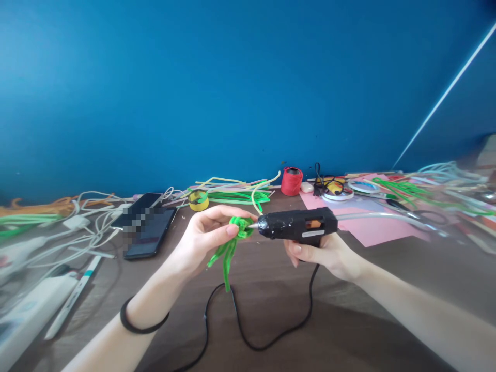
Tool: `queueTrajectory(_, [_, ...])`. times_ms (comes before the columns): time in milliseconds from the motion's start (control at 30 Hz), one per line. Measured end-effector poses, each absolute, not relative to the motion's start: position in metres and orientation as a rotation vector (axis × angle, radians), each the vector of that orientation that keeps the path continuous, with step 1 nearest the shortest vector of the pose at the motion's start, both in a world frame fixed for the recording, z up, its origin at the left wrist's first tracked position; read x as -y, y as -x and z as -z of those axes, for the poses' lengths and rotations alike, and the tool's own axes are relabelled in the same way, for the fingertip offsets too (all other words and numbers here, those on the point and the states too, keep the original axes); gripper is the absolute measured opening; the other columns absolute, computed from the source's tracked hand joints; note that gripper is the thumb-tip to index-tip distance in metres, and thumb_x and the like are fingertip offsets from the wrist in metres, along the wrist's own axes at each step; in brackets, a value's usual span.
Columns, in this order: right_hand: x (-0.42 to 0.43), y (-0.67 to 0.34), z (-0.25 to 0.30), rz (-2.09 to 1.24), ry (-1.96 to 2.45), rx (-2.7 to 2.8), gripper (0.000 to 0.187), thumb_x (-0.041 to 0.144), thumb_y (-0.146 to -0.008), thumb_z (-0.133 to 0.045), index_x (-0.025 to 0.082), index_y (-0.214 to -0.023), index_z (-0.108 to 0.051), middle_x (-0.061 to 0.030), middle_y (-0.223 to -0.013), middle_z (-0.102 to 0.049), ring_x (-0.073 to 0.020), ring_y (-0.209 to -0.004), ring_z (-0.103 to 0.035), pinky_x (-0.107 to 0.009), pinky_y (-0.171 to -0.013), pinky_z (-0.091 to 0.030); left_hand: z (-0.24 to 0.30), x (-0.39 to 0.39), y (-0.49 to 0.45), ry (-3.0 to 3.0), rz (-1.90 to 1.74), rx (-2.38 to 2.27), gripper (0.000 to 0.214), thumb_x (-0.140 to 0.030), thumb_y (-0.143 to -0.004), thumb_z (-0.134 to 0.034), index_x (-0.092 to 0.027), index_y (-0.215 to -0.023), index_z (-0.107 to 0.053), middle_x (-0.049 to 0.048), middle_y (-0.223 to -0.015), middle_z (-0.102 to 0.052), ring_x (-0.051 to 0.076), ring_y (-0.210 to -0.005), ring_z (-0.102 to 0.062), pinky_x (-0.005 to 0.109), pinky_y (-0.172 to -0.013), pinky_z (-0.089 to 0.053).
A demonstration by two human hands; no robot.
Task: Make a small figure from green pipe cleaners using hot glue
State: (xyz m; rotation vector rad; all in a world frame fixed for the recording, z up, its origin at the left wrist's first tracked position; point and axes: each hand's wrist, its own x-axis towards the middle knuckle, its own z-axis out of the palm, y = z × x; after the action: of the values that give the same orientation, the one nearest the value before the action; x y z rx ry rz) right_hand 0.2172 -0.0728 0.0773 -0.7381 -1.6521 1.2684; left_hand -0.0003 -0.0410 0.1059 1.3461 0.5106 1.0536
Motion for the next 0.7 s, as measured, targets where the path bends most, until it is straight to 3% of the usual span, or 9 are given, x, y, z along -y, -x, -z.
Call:
queueTrajectory(367, [0.065,-0.217,-0.070,-1.290,0.787,1.592,0.021,0.034,-0.078,-0.060,0.015,-0.071,-0.056,-0.0017,-0.065,-0.058,-0.0103,-0.053,-0.052,-0.026,-0.054,-0.044,-0.102,0.037,0.001,-1.372,-1.193,-0.568,0.013,-0.021,-0.066,-0.071,-0.020,-0.079,-0.074,0.0049,-0.100,-0.066,0.014,-0.078,-0.062,0.021,-0.062,-0.054])
queueTrajectory(500, [0.051,-0.215,-0.052,-1.436,0.886,1.370,0.017,0.030,-0.078,-0.060,0.014,-0.080,-0.056,-0.0030,-0.073,-0.061,-0.0088,-0.050,-0.054,-0.023,-0.051,-0.043,-0.102,0.036,0.001,-1.312,-1.234,-0.572,0.012,-0.023,-0.063,-0.074,-0.020,-0.074,-0.074,0.0032,-0.091,-0.067,0.012,-0.065,-0.061,0.023,-0.059,-0.055])
queueTrajectory(700, [0.027,-0.219,-0.022,-1.780,1.204,1.177,0.015,0.029,-0.078,-0.053,0.014,-0.078,-0.053,-0.0025,-0.065,-0.060,-0.0140,-0.057,-0.062,-0.023,-0.046,-0.049,-0.104,0.037,-0.001,-1.278,-1.210,-0.538,0.014,-0.024,-0.062,-0.075,-0.021,-0.075,-0.074,0.0011,-0.077,-0.069,0.011,-0.063,-0.062,0.021,-0.060,-0.054])
